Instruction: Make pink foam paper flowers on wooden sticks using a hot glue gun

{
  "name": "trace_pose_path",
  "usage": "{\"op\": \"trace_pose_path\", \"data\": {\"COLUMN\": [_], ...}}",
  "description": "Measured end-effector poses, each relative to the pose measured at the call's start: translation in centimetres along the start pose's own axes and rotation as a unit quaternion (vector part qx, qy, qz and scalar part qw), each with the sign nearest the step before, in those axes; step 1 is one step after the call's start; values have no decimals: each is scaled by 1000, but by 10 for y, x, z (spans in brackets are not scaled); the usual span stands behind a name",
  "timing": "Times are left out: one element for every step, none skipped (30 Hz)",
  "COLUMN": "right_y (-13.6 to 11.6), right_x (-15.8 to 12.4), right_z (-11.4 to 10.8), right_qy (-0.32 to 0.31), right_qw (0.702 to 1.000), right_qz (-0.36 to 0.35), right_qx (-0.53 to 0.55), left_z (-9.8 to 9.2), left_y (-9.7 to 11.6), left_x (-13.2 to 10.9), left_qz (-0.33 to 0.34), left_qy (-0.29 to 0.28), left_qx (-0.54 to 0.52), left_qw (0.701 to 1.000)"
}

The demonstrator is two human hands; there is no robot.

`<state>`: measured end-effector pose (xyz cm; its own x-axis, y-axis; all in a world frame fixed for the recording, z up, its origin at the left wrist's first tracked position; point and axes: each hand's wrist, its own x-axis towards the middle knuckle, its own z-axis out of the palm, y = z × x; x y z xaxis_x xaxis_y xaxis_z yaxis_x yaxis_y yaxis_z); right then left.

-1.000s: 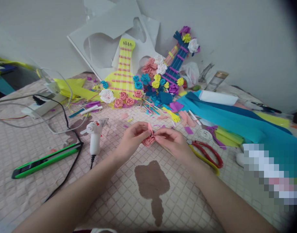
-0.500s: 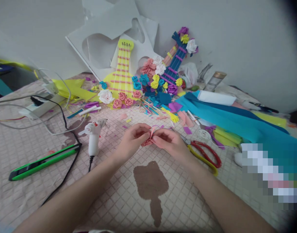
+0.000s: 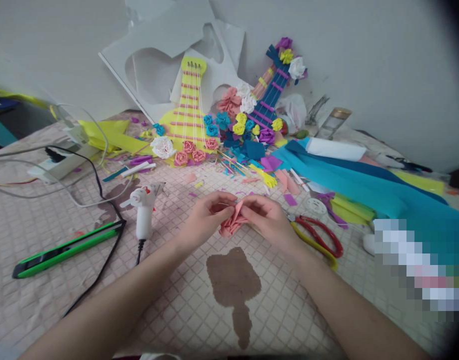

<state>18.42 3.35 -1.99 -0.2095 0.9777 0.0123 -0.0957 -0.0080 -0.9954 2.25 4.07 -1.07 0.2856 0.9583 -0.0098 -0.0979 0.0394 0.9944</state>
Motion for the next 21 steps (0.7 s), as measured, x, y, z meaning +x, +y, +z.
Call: {"op": "trace_pose_path", "data": {"right_y": [-1, -2, -3, -4, -4, -4, -4, -4, -3, -2, -2, -1, -1, 0, 0, 0, 0, -1, -1, -1, -2], "right_x": [0, -1, -1, -2, -2, -2, -2, -2, -1, -1, 0, 0, 1, 1, 1, 1, 0, 0, -1, -2, -2], "right_z": [0, 1, 1, 1, 1, 1, 1, 1, 1, 1, 1, 0, 0, 0, -1, -1, 0, 0, 1, 1, 2], "right_qy": [-6, -16, -30, -45, -57, -66, -68, -63, -53, -41, -32, -23, -18, -16, -17, -20, -23, -26, -26, -23, -17], "right_qw": [1000, 1000, 999, 999, 998, 997, 997, 997, 997, 998, 998, 998, 997, 997, 997, 997, 997, 997, 997, 996, 996], "right_qz": [2, 0, -4, -11, -19, -28, -36, -41, -45, -48, -49, -49, -51, -53, -54, -54, -55, -58, -61, -66, -73], "right_qx": [6, 9, 10, 9, 7, 3, -4, -11, -19, -28, -36, -42, -47, -50, -52, -51, -49, -48, -49, -51, -54], "left_z": [0, 0, 0, 0, 0, -1, -1, -1, -2, -2, -2, -2, -2, -1, -1, -1, -1, -1, -1, -1, -1], "left_y": [0, 1, 0, 0, -1, -2, -3, -3, -4, -4, -5, -5, -5, -5, -5, -5, -5, -5, -5, -5, -5], "left_x": [0, 0, 0, 1, 1, 2, 2, 3, 3, 3, 3, 3, 3, 3, 3, 2, 2, 2, 1, 1, 1], "left_qz": [-3, -4, -5, -6, -8, -9, -9, -8, -9, -9, -10, -12, -14, -17, -18, -19, -21, -22, -25, -28, -31], "left_qy": [5, 10, 17, 24, 31, 36, 39, 40, 39, 38, 36, 33, 29, 24, 19, 15, 12, 11, 10, 8, 6], "left_qx": [-1, -2, -3, -5, -7, -10, -13, -15, -17, -17, -15, -12, -11, -10, -13, -18, -24, -31, -37, -45, -55], "left_qw": [1000, 1000, 1000, 1000, 999, 999, 999, 999, 999, 999, 999, 999, 999, 1000, 1000, 1000, 999, 999, 999, 999, 998]}}
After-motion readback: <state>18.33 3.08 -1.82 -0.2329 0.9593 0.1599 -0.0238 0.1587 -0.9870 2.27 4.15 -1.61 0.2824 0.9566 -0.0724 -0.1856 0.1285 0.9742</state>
